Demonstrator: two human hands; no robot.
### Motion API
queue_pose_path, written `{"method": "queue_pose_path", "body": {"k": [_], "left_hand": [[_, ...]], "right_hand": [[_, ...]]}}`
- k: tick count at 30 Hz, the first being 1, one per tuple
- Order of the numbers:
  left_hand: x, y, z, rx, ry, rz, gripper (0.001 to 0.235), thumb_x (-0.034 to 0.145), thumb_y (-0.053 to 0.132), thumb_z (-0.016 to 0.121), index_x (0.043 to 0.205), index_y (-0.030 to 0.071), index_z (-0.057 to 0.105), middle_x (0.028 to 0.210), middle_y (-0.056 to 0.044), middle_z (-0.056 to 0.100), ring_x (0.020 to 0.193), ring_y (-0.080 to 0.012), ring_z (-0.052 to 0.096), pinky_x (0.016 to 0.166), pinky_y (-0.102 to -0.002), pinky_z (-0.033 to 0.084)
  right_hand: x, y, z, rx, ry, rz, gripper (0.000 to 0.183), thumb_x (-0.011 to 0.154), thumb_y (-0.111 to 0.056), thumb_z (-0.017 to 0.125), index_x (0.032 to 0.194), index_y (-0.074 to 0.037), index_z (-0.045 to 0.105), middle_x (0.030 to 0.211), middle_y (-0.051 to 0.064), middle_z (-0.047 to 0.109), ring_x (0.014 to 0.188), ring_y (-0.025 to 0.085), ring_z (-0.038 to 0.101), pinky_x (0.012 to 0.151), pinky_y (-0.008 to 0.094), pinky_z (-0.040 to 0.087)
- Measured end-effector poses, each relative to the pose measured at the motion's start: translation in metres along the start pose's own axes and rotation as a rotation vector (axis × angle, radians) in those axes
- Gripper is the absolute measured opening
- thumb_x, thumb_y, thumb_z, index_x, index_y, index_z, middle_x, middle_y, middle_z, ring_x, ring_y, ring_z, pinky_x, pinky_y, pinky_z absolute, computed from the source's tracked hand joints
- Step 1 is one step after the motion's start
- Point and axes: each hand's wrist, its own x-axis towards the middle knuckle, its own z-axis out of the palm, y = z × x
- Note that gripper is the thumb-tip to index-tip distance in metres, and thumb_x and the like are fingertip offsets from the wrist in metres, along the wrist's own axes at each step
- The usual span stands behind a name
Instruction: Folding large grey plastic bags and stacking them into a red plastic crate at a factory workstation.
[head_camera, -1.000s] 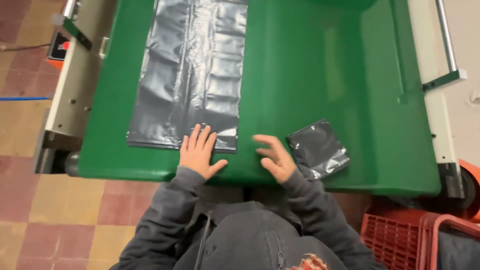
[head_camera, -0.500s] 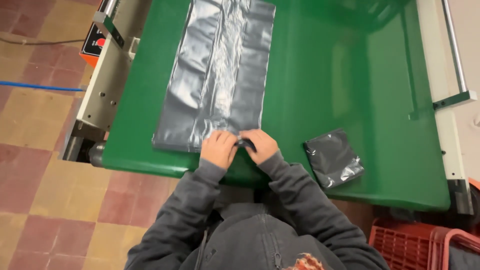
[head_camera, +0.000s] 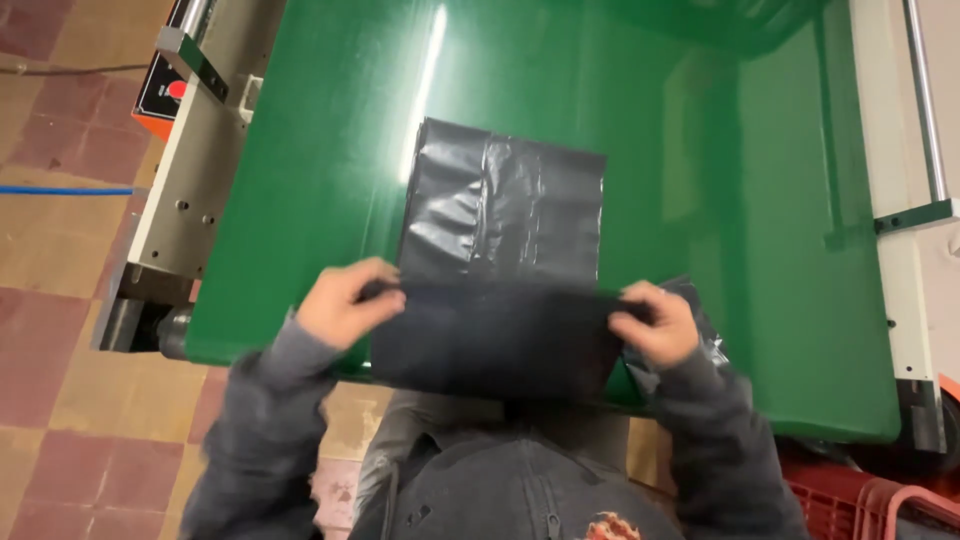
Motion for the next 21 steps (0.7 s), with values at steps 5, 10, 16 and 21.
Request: {"method": "queue_pose_path", "body": {"k": [5, 10, 16, 21], "left_hand": [[0.157, -0.095, 0.017, 0.216, 0.339, -0.146, 0.042, 0.098, 0.034, 0.079, 0.100, -0.004, 0.063, 0.084, -0.023, 0.067, 0.072, -0.0364, 0.060, 0.070, -0.041, 0.050], [0.234, -0.147, 0.035, 0.365, 0.422, -0.069, 0.042, 0.092, 0.037, 0.074, 0.115, 0.003, 0.065, 0.097, -0.023, 0.072, 0.092, -0.0451, 0.066, 0.080, -0.051, 0.051], [0.238, -0.125, 0.043, 0.426, 0.415, -0.180, 0.041, 0.092, 0.036, 0.071, 0.119, 0.006, 0.065, 0.106, -0.022, 0.072, 0.098, -0.0435, 0.066, 0.086, -0.051, 0.051], [0.194, -0.053, 0.060, 0.741, 0.562, -0.133, 0.064, 0.081, 0.044, 0.078, 0.125, 0.001, 0.058, 0.118, -0.018, 0.065, 0.105, -0.0416, 0.065, 0.078, -0.050, 0.051]], "right_hand": [[0.123, 0.072, -0.017, -0.045, 0.257, 0.381, 0.019, 0.091, -0.013, 0.078, 0.102, -0.002, 0.067, 0.078, 0.000, 0.064, 0.064, 0.009, 0.056, 0.059, 0.028, 0.047], [0.179, 0.169, -0.017, -0.227, 0.306, 0.204, 0.026, 0.087, -0.015, 0.079, 0.104, -0.001, 0.068, 0.093, 0.006, 0.070, 0.085, 0.016, 0.066, 0.079, 0.032, 0.055], [0.214, 0.158, -0.006, -0.587, 0.282, 0.061, 0.042, 0.076, -0.017, 0.083, 0.110, 0.000, 0.066, 0.110, 0.018, 0.067, 0.103, 0.036, 0.062, 0.091, 0.042, 0.051], [0.230, 0.154, 0.000, -0.509, 0.065, 0.330, 0.047, 0.073, -0.020, 0.083, 0.111, -0.004, 0.061, 0.106, 0.017, 0.068, 0.100, 0.035, 0.064, 0.089, 0.043, 0.051]]}}
